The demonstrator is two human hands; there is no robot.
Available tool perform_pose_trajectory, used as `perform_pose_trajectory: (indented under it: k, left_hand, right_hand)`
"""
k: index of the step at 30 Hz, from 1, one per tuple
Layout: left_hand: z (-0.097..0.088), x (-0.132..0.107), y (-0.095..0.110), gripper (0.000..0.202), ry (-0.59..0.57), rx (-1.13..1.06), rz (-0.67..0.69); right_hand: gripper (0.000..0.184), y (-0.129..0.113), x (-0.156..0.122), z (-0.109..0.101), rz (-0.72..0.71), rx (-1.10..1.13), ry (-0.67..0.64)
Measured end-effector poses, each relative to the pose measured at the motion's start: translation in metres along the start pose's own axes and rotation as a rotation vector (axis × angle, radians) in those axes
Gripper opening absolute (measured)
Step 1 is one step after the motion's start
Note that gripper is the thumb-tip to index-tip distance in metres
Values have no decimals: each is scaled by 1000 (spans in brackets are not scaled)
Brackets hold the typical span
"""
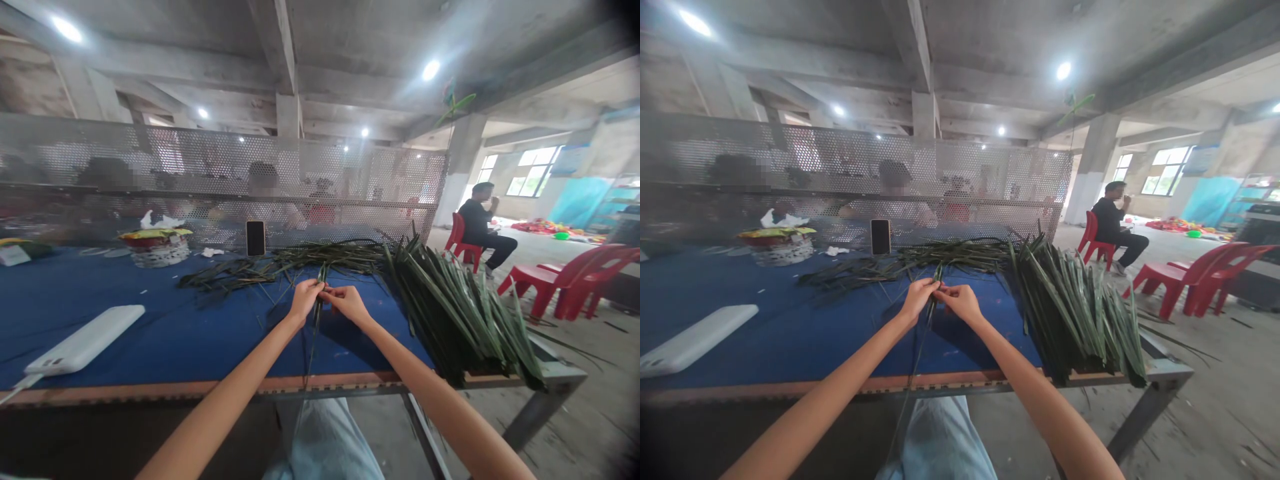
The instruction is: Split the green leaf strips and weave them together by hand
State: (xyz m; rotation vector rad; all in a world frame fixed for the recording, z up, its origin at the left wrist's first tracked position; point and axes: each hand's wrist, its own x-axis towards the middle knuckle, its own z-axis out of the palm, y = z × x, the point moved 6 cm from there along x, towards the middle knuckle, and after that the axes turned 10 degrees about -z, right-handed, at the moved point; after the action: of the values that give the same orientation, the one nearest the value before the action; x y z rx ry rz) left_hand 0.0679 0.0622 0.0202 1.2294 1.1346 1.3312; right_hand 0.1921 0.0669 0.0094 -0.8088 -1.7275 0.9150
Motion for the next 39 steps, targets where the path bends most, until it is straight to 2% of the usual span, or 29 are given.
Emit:
perform_pose_trajectory:
  k: [2,4,9,12,16,20,26,30,34,37,39]
  left_hand:
    - [-1,-1,2,14,12,-48,2]
    - [0,-2,4,12,15,-72,2]
    - [10,-9,10,13,-60,90,114]
    - [15,-15,13,16,-92,196,180]
    - [19,-20,17,18,-125,258,193]
    - [19,-17,16,16,-150,212,124]
    - [17,-10,6,15,-172,127,25]
    - [19,-11,5,14,-233,113,-42]
    - [22,-14,7,21,-330,89,-104]
    - [23,-15,7,26,-358,46,-141]
    - [23,-15,7,27,-359,19,-154]
  right_hand:
    - [46,-4,1,-8,-43,-38,85]
    - [46,-5,2,-14,-42,19,141]
    - [42,-4,3,-11,3,200,71]
    - [38,-5,3,-13,10,255,88]
    - [34,-7,2,-15,30,330,103]
    - [33,-6,3,-17,45,376,143]
    - [33,-3,4,-33,20,354,295]
    - [33,0,5,-36,19,358,308]
    - [34,1,5,-38,6,337,333]
    - [34,1,5,-38,6,345,344]
    - [34,1,5,-34,17,347,303]
